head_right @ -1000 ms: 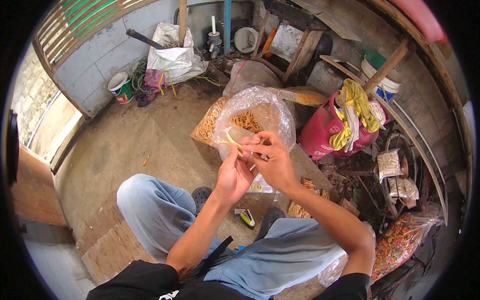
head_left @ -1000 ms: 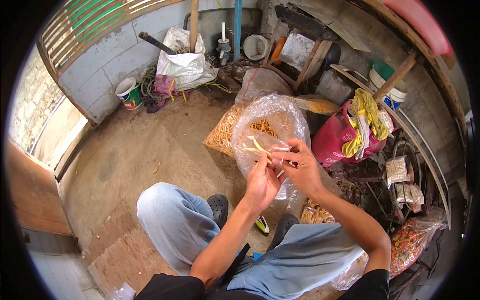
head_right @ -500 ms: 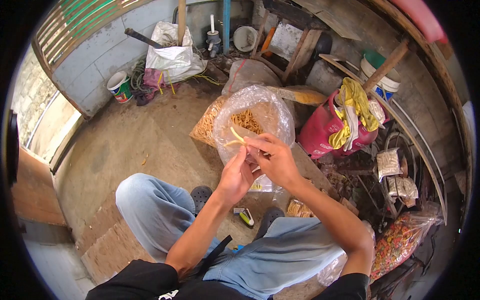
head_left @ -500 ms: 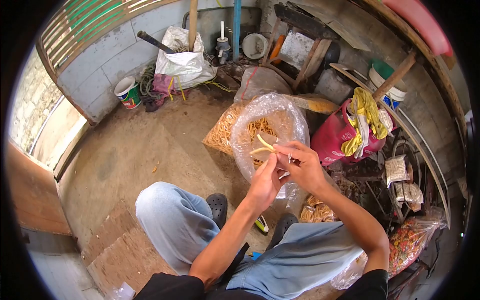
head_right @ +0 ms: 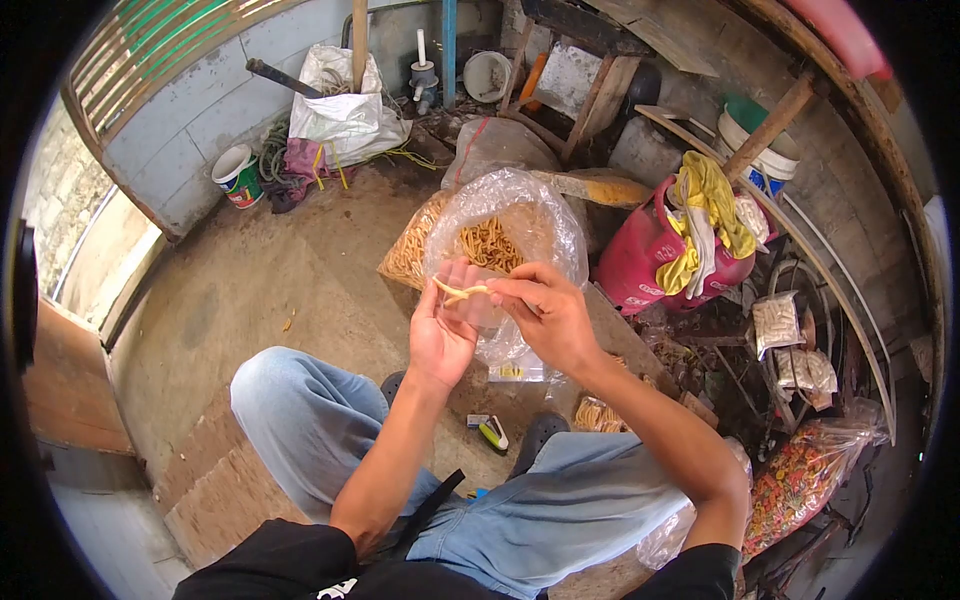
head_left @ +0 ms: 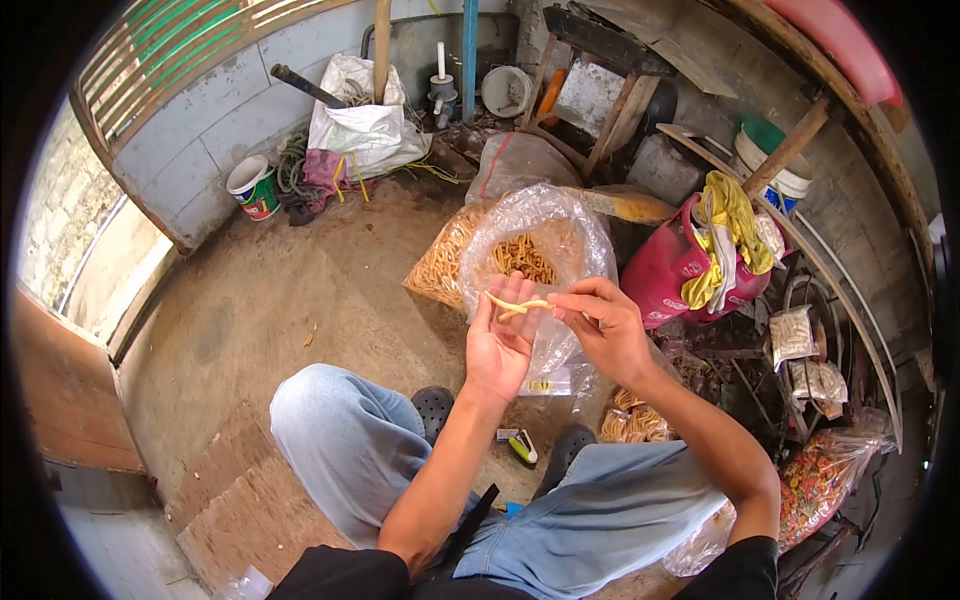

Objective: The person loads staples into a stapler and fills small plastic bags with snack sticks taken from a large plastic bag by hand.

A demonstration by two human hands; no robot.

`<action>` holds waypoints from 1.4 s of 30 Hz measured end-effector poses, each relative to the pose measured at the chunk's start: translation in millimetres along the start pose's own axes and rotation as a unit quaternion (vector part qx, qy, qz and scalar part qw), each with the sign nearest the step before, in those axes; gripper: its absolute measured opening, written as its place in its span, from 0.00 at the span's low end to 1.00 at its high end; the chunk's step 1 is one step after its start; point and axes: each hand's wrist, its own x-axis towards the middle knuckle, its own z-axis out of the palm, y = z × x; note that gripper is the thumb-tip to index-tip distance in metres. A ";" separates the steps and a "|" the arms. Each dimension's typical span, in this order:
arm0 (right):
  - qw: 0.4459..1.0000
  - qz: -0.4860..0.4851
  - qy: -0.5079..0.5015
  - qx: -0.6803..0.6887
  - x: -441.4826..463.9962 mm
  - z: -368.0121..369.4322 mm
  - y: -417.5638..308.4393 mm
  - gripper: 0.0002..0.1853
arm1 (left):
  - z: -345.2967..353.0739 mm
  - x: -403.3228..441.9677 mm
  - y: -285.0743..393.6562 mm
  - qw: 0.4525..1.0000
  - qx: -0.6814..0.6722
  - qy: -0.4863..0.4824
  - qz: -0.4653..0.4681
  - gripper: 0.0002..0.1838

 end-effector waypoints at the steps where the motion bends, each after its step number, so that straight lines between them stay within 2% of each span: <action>1: 1.000 0.000 0.000 0.000 0.1 0.6 1.0 0.11 | -0.5 0.3 0.4 1.000 0.000 0.000 0.000 0.20; 3: 0.998 -0.036 0.048 -0.020 0.5 1.9 3.3 0.12 | -2.3 1.3 1.1 1.000 -0.025 -0.001 -0.004 0.19; 7: 0.993 -0.066 0.085 -0.042 3.0 1.2 1.9 0.12 | -0.5 -0.4 0.2 0.999 -0.037 -0.029 -0.006 0.19; 9: 0.982 -0.134 0.096 -0.089 3.8 -0.2 2.5 0.13 | 4.2 -2.6 -0.4 0.999 -0.041 -0.022 -0.006 0.19; 10: 0.982 -0.134 0.095 -0.089 3.8 -1.2 3.1 0.13 | 2.9 -1.6 -0.3 0.999 -0.041 -0.021 -0.006 0.19; 12: 0.972 -0.197 0.081 -0.100 3.7 -2.7 4.4 0.14 | 0.5 0.7 0.0 0.999 -0.045 -0.014 -0.004 0.20; 16: 0.973 -0.204 0.050 -0.098 2.6 -1.1 4.3 0.16 | 2.0 -2.1 -1.4 0.999 -0.034 -0.007 -0.019 0.21; 21: 0.996 -0.067 0.046 -0.020 0.6 11.6 12.3 0.14 | -3.5 -2.7 -8.2 0.999 0.025 -0.045 -0.009 0.20; 22: 0.996 -0.067 0.047 -0.020 0.6 11.4 10.6 0.14 | -5.4 -2.5 -8.2 0.999 0.025 -0.045 -0.009 0.20; 24: 1.000 0.023 0.013 0.000 0.9 9.0 4.6 0.10 | -6.2 -2.7 -7.6 0.998 0.022 -0.056 -0.013 0.20; 27: 0.998 0.068 0.014 0.000 1.6 7.0 2.1 0.07 | 2.2 -6.3 -7.8 0.998 0.037 -0.041 0.004 0.20; 31: 0.997 0.068 0.033 0.026 1.5 7.5 6.3 0.07 | 7.6 -8.6 -4.8 1.000 -0.010 -0.019 -0.008 0.20; 34: 0.991 0.108 0.035 0.065 1.3 8.3 7.9 0.06 | 4.5 -8.3 -4.6 0.996 -0.044 -0.075 -0.026 0.24; 36: 0.984 0.133 0.076 0.089 1.1 9.7 8.1 0.07 | 5.2 -7.5 -4.8 0.998 -0.004 -0.064 -0.027 0.27; 39: 0.977 0.118 0.086 0.155 2.3 11.9 18.4 0.08 | 3.2 -6.5 -4.7 0.996 0.069 -0.055 -0.025 0.24; 42: 0.975 0.127 0.048 0.177 1.8 13.1 26.1 0.09 | 8.0 -8.7 -5.6 0.996 0.070 -0.049 -0.027 0.19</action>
